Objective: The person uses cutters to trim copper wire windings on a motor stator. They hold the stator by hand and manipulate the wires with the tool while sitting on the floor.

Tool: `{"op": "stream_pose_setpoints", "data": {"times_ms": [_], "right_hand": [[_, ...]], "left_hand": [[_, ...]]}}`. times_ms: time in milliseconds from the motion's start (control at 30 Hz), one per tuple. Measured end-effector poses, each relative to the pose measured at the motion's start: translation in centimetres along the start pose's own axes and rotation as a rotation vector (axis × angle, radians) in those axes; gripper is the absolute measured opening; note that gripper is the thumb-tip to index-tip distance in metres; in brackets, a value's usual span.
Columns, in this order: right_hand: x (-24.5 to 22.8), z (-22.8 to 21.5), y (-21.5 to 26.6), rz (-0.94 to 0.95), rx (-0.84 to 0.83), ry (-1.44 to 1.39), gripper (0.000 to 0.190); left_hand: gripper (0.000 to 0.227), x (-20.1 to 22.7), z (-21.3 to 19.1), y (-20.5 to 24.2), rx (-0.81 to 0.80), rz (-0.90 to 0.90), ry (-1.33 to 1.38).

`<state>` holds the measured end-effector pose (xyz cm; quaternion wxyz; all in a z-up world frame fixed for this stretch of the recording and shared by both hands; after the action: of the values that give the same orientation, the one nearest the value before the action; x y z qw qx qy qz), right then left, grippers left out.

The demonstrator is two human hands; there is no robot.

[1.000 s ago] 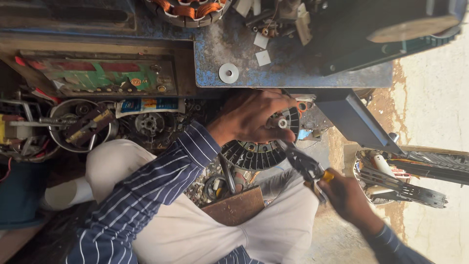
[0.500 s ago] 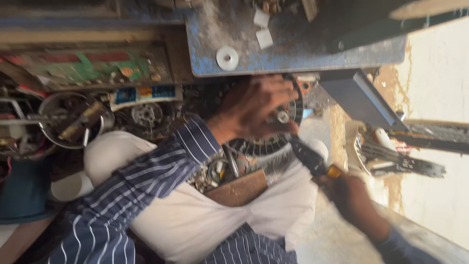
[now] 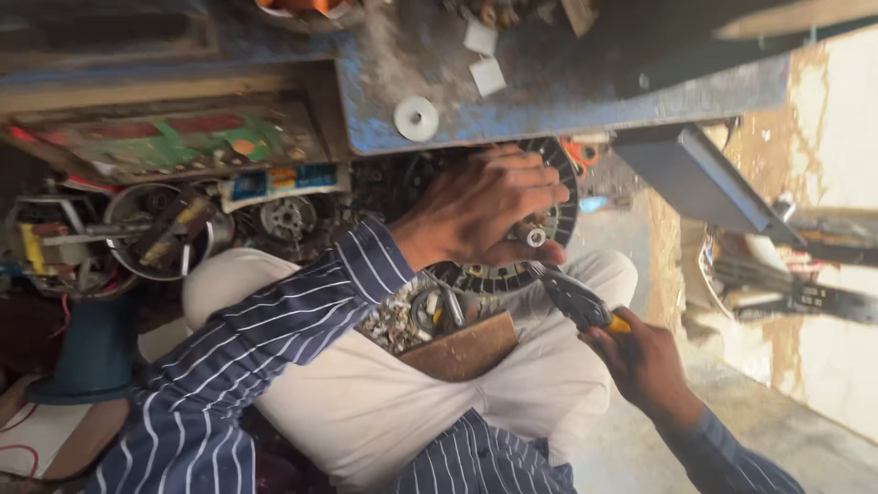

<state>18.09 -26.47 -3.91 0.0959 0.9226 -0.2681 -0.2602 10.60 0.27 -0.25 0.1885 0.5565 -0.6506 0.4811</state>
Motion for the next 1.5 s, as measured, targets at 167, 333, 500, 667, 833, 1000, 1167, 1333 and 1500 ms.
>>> {"op": "stream_pose_setpoints", "data": {"times_ms": [167, 333, 500, 667, 833, 1000, 1167, 1333, 1500], "right_hand": [[2.3, 3.6, -0.6, 0.099, 0.027, -0.138, 0.038], [0.4, -4.6, -1.2, 0.111, -0.088, 0.014, 0.029], [-3.3, -5.0, -4.6, -0.032, -0.127, 0.076, 0.03], [-0.2, -4.5, -4.7, 0.228, -0.36, 0.15, 0.035], [0.3, -2.4, -4.3, 0.108, -0.251, 0.099, 0.039], [-1.0, -1.1, -1.5, 0.18, -0.198, -0.14, 0.036], [-0.4, -1.5, -2.6, 0.311, -0.243, -0.206, 0.031], [2.1, -2.2, -3.5, 0.221, -0.269, 0.116, 0.034], [2.5, -1.9, -6.6, 0.045, -0.214, 0.126, 0.066]], "left_hand": [[0.098, 1.2, 0.9, 0.1, -0.013, 0.039, -0.073], [0.098, -1.0, 0.7, -1.5, 0.005, -0.06, 0.135], [0.09, -0.7, 0.6, -0.7, -0.008, -0.023, -0.048], [0.084, -0.5, 0.3, -0.1, 0.047, 0.028, -0.074], [0.095, -1.6, 1.1, -0.6, -0.049, -0.03, -0.067], [0.096, -1.6, 1.1, -0.8, -0.084, -0.101, 0.012], [0.091, -0.7, -0.2, -0.9, 0.005, -0.017, -0.013], [0.09, -2.3, 0.5, -0.4, -0.046, -0.202, 0.025], [0.09, -3.8, 0.5, -0.5, -0.146, -0.297, 0.072]]}}
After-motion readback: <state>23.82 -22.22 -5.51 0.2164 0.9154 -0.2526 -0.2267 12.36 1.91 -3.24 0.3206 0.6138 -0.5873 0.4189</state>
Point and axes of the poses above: each hand's wrist, its own y-axis away from the middle knuckle, its own z-axis out of the palm, x = y × z, the point moved 9 cm from there along -y, towards the middle knuckle, and after that the axes turned 6 degrees about y, right-handed, at the moved point
